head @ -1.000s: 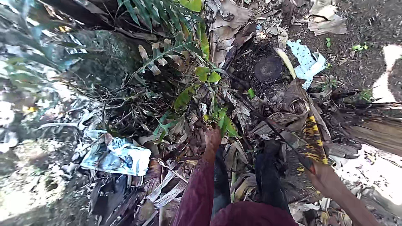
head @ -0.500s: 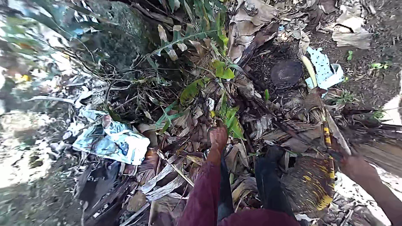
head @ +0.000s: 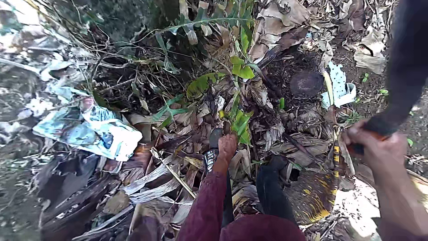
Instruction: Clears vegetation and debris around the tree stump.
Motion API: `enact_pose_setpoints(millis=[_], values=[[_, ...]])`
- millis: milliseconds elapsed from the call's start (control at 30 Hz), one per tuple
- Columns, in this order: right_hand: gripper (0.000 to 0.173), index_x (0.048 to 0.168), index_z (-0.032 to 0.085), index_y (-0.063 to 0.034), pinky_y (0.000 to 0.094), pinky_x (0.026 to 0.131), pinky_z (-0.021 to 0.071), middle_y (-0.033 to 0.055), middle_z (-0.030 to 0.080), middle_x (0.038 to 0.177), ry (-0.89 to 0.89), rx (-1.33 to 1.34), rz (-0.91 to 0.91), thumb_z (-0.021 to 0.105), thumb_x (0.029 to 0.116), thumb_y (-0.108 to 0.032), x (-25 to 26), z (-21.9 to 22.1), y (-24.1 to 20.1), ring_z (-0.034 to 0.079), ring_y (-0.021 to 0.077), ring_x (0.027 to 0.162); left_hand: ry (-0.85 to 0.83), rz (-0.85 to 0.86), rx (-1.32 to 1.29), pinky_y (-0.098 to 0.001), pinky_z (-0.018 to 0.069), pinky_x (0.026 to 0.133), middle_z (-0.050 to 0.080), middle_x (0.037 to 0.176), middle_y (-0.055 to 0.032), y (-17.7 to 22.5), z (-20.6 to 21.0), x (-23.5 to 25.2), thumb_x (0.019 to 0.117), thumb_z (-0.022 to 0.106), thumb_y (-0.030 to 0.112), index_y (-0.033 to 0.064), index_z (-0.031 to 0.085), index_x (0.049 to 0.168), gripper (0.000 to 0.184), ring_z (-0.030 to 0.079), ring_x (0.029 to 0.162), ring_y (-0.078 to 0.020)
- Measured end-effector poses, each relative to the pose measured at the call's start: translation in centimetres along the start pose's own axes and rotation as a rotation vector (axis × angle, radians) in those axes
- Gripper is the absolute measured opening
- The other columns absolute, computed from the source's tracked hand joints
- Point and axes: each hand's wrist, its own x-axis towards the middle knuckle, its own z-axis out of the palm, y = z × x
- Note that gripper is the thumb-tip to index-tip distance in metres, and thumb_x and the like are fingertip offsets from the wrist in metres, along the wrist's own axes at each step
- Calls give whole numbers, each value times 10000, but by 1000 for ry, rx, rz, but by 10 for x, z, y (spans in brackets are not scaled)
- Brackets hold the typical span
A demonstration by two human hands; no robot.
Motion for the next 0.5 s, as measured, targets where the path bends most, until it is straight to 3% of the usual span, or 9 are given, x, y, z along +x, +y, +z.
enact_pose_setpoints(millis=[67, 133, 200, 233, 267, 333, 400, 433, 500], values=[[100, 1015, 628, -158, 378, 568, 598, -49, 603, 656, 9, 193, -321, 674, 929, -178, 69, 25, -21, 608, 148, 537, 5, 10, -13, -617, 540, 871, 702, 1180, -225, -1, 4, 1, 1070, 410, 277, 104, 591, 1370, 391, 686, 1084, -432], [26, 983, 568, -168, 446, 598, 602, -39, 562, 638, -10, 218, -393, 576, 964, -152, 98, 50, 2, 602, 187, 544, 8, 24, -38, -634, 535, 867, 708, 1158, -229, -5, 14, 6, 1070, 417, 289, 120, 586, 1385, 395, 689, 1065, -441], [95, 940, 583, -89, 440, 591, 594, 42, 590, 640, 4, 9, -207, 587, 951, -183, 59, 71, 110, 622, 215, 560, 14, 23, -64, -637, 532, 872, 709, 1153, -225, -8, 24, 12, 1075, 417, 299, 131, 592, 1373, 385, 688, 1065, -443], [197, 1007, 630, -20, 457, 607, 590, 110, 638, 703, -27, -160, -81, 618, 947, -207, 16, 69, 188, 648, 246, 604, 22, 16, -69, -636, 534, 868, 713, 1151, -219, -12, 27, 12, 1074, 418, 303, 143, 596, 1374, 384, 691, 1059, -439], [323, 1169, 653, 17, 525, 690, 585, 198, 688, 839, -107, -327, 59, 643, 958, -226, -35, 54, 262, 683, 316, 714, 24, 8, -70, -636, 532, 865, 713, 1154, -215, -16, 30, 10, 1073, 421, 306, 158, 594, 1387, 387, 691, 1056, -436], [584, 1501, 472, -43, 595, 932, 549, 270, 671, 1205, -387, -604, 379, 641, 978, -239, -86, 23, 355, 692, 387, 1033, 41, 1, -75, -631, 540, 850, 719, 1141, -211, -19, 32, 11, 1068, 435, 300, 173, 590, 1406, 393, 699, 1035, -434], [652, 1541, 404, -52, 593, 929, 549, 267, 636, 1270, -613, -708, 763, 664, 964, -205, -107, 31, 370, 680, 378, 1052, 6, -5, -50, -639, 537, 852, 717, 1142, -220, -25, 35, 9, 1064, 446, 291, 165, 587, 1411, 396, 694, 1043, -443], [568, 1474, 465, -10, 578, 870, 563, 263, 650, 1196, -672, -724, 907, 658, 972, -195, -112, 32, 358, 685, 365, 964, -19, -3, -58, -645, 535, 856, 716, 1147, -224, -20, 43, 6, 1061, 443, 288, 156, 592, 1406, 399, 692, 1052, -447], [326, 1170, 639, 68, 539, 715, 556, 236, 667, 928, -573, -711, 982, 649, 980, -197, -123, 61, 336, 658, 335, 740, -30, -28, -91, -635, 532, 875, 710, 1167, -224, -12, 46, 9, 1069, 422, 307, 122, 608, 1368, 397, 687, 1082, -436]])
